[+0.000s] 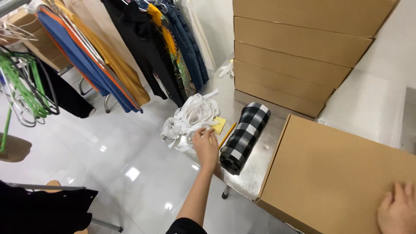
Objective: Packing a garment into a box, tying a ribbon around it, and labeling it with a sticky note
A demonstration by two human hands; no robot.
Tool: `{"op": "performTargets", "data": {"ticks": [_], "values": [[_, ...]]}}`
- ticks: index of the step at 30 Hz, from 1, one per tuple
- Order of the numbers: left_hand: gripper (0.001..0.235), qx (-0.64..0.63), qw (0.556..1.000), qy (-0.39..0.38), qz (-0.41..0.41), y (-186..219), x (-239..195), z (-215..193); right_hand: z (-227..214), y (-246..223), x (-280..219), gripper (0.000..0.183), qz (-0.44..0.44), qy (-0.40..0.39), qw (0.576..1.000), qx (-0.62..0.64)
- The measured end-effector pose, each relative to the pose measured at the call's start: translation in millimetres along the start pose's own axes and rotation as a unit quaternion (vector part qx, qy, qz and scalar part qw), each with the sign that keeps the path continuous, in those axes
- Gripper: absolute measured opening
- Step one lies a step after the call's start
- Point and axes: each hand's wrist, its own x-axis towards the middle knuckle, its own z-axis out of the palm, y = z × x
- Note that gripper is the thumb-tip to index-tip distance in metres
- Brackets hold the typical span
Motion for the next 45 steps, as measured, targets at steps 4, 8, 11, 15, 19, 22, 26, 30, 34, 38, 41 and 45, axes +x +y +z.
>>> {"op": "performTargets", "data": {"ticks": [4,8,11,15,19,22,26,30,34,38,41,45], "values": [[0.036,0.079,0.991,-0.005,-0.104,-76.4,11.4,4.4,-29.9,-150.3,-5.6,0.051,-0.059,-0.039,0.992,-0.102],[0.046,0.087,0.969,-0.115,-0.201,-92.8,27.1,-9.5,-89.3,-289.3,-1.9,0.064,-0.07,-0.22,0.969,0.085],[0.055,0.085,0.957,-0.164,-0.225,-115.4,39.7,-5.2,-85.2,-306.3,0.3,0.065,-0.044,-0.255,0.958,0.126],[0.055,-0.049,0.994,-0.071,-0.067,-149.6,51.4,9.5,-83.4,-289.0,5.4,0.05,0.051,-0.188,0.954,0.229],[0.045,-0.145,0.986,-0.064,-0.045,-60.3,53.2,-74.0,-95.9,-299.7,8.4,0.044,0.094,-0.184,0.94,0.271],[0.034,-0.216,0.974,-0.066,-0.037,-0.5,53.3,-126.6,-96.3,-301.0,7.4,0.042,0.103,-0.176,0.944,0.26],[0.029,-0.28,0.952,-0.088,0.086,69.6,48.4,-177.3,-104.6,-303.9,8.0,0.041,0.124,-0.16,0.934,0.293],[0.027,-0.35,0.904,-0.162,0.184,150.4,20.5,-205.4,-132.3,-305.7,10.5,0.047,0.243,-0.22,0.857,0.398],[0.026,-0.395,0.849,-0.263,0.231,206.8,-26.4,-191.1,-210.2,-309.2,-4.6,0.047,0.264,-0.186,0.79,0.521],[0.029,-0.417,0.782,-0.353,0.301,264.1,-106.7,-164.4,-286.8,-281.6,-45.4,0.055,0.145,-0.136,0.756,0.624],[0.031,-0.438,0.732,-0.412,0.32,302.9,-185.6,-155.1,-316.2,-229.2,-97.2,0.055,0.143,-0.077,0.742,0.651],[0.03,-0.428,0.663,-0.501,0.356,330.7,-281.2,-168.7,-356.1,-171.3,-178.9,0.053,0.253,-0.057,0.693,0.673]]}}
